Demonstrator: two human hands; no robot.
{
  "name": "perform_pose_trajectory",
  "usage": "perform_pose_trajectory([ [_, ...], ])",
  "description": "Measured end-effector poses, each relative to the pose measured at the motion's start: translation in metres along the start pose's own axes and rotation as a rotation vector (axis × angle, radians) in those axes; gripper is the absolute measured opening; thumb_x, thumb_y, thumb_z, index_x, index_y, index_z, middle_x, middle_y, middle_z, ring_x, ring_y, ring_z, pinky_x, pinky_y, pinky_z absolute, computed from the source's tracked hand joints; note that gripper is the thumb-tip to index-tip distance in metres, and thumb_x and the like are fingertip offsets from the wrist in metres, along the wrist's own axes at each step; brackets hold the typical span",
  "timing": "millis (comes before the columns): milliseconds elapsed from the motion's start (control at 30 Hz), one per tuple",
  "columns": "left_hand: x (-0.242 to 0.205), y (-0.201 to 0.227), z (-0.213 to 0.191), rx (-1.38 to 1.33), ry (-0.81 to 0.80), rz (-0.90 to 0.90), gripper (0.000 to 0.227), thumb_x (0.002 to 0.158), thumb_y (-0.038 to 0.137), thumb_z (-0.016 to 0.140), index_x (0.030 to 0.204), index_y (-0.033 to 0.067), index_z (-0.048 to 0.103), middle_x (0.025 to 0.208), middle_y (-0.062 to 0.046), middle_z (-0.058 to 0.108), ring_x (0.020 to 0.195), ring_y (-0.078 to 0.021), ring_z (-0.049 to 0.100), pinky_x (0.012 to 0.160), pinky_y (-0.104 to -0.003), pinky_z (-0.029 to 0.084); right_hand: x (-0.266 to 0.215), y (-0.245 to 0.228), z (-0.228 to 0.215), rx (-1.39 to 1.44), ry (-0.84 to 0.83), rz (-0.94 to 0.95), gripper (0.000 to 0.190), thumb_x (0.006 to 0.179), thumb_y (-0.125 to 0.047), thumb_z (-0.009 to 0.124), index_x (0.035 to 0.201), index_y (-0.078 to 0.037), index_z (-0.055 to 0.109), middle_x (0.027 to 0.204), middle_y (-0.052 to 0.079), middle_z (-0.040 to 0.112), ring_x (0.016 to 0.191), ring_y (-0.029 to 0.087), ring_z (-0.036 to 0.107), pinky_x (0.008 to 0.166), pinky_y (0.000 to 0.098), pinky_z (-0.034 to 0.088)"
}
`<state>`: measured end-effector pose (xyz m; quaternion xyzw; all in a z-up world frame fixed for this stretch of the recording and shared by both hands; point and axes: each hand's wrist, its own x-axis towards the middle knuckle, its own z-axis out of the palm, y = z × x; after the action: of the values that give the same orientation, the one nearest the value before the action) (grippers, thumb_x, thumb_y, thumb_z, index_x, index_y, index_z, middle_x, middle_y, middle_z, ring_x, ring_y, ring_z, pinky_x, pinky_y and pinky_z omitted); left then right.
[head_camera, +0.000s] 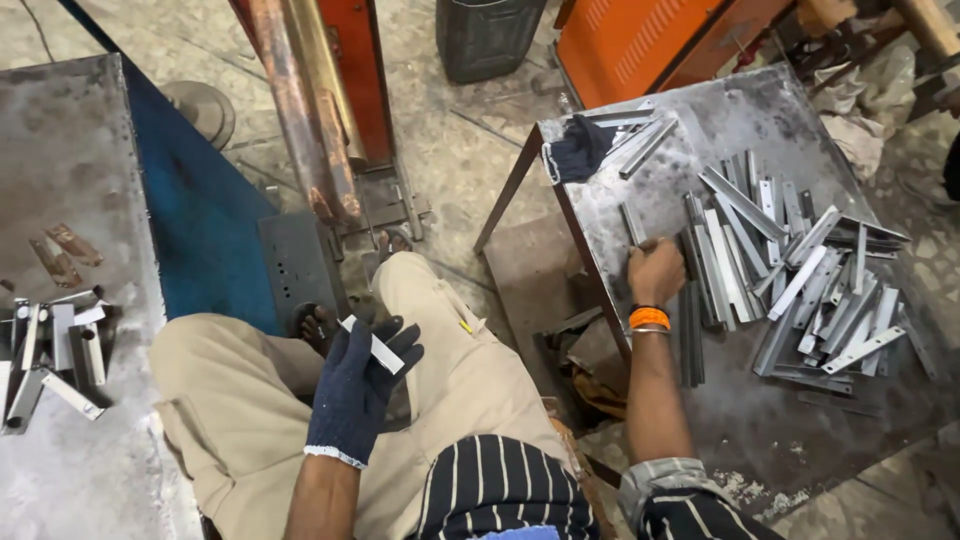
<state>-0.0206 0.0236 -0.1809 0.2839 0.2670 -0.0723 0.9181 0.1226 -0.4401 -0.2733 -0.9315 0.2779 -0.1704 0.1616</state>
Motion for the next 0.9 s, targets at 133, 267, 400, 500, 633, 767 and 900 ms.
perform_pose_trajectory([
  [133, -0.004, 0.005, -0.002, 0.036, 0.021, 0.03, 0.025, 0.104, 0.025, 0.052, 0.121, 0.0067, 0.052, 0.121, -0.022, 0.064, 0.115, -0.047, 0.065, 0.09, -0.062, 0.057, -0.003, -0.001, -0.002, -0.093, 0.057, -0.046, 0.023, 0.081, -0.027, 0.087, 0.089, -0.007, 0.079, 0.094, 0.021, 0.074, 0.089, 0.042, 0.069, 0.078, 0.0522, 0.054],
  [267, -0.014, 0.017, 0.009, 0.073, 0.039, 0.076, 0.032, 0.102, 0.019, 0.051, 0.132, 0.0068, 0.055, 0.127, -0.016, 0.064, 0.117, -0.0394, 0.067, 0.091, -0.054, 0.058, -0.011, 0.007, 0.013, 0.112, 0.028, -0.038, 0.019, 0.08, -0.018, 0.084, 0.086, -0.002, 0.076, 0.091, 0.019, 0.075, 0.087, 0.037, 0.071, 0.076, 0.0474, 0.054],
  [400, -0.023, 0.027, 0.022, 0.108, 0.018, 0.119, 0.034, 0.101, 0.017, 0.053, 0.133, 0.0038, 0.053, 0.125, -0.019, 0.067, 0.116, -0.0385, 0.069, 0.093, -0.05, 0.059, -0.066, -0.027, 0.01, 1.248, -0.639, 0.355, 0.012, 0.097, -0.011, 0.065, 0.106, -0.003, 0.062, 0.095, 0.012, 0.075, 0.083, 0.022, 0.075, 0.07, 0.0326, 0.058],
  [500, -0.03, 0.032, 0.029, 0.138, 0.049, 0.135, 0.036, 0.099, 0.016, 0.056, 0.134, 0.0039, 0.054, 0.126, -0.018, 0.069, 0.118, -0.0376, 0.068, 0.094, -0.047, 0.058, -0.124, -0.121, -0.03, 1.173, -0.807, 0.383, 0.025, 0.096, -0.01, 0.066, 0.12, -0.006, 0.059, 0.094, 0.009, 0.071, 0.076, 0.019, 0.072, 0.066, 0.0296, 0.058],
  [633, -0.044, 0.042, 0.037, 0.144, 0.051, 0.152, 0.039, 0.099, 0.017, 0.057, 0.136, 0.004, 0.055, 0.127, -0.017, 0.068, 0.119, -0.034, 0.068, 0.096, -0.044, 0.057, -0.178, -0.206, -0.074, 1.381, -1.012, 0.275, 0.043, 0.087, -0.006, 0.071, 0.127, -0.011, 0.055, 0.09, 0.005, 0.066, 0.064, 0.018, 0.066, 0.054, 0.0305, 0.055],
  [767, -0.052, 0.051, 0.038, 0.098, 0.002, 0.23, 0.038, 0.1, 0.017, 0.057, 0.135, 0.0025, 0.054, 0.129, -0.017, 0.069, 0.12, -0.0308, 0.068, 0.1, -0.041, 0.056, -0.212, -0.26, -0.109, 1.256, -1.031, -0.066, 0.04, 0.093, -0.008, 0.072, 0.129, 0.001, 0.06, 0.1, 0.004, 0.068, 0.069, 0.008, 0.061, 0.054, 0.0238, 0.052],
  [900, -0.06, 0.058, 0.037, 0.016, -0.024, 0.263, 0.036, 0.099, 0.017, 0.058, 0.132, 0.0011, 0.06, 0.125, -0.011, 0.071, 0.114, -0.0199, 0.069, 0.096, -0.031, 0.054, -0.232, -0.291, -0.139, 1.194, -1.055, -0.202, 0.027, 0.099, -0.014, 0.064, 0.121, 0.001, 0.065, 0.097, 0.002, 0.07, 0.063, 0.006, 0.057, 0.05, 0.0222, 0.049],
])
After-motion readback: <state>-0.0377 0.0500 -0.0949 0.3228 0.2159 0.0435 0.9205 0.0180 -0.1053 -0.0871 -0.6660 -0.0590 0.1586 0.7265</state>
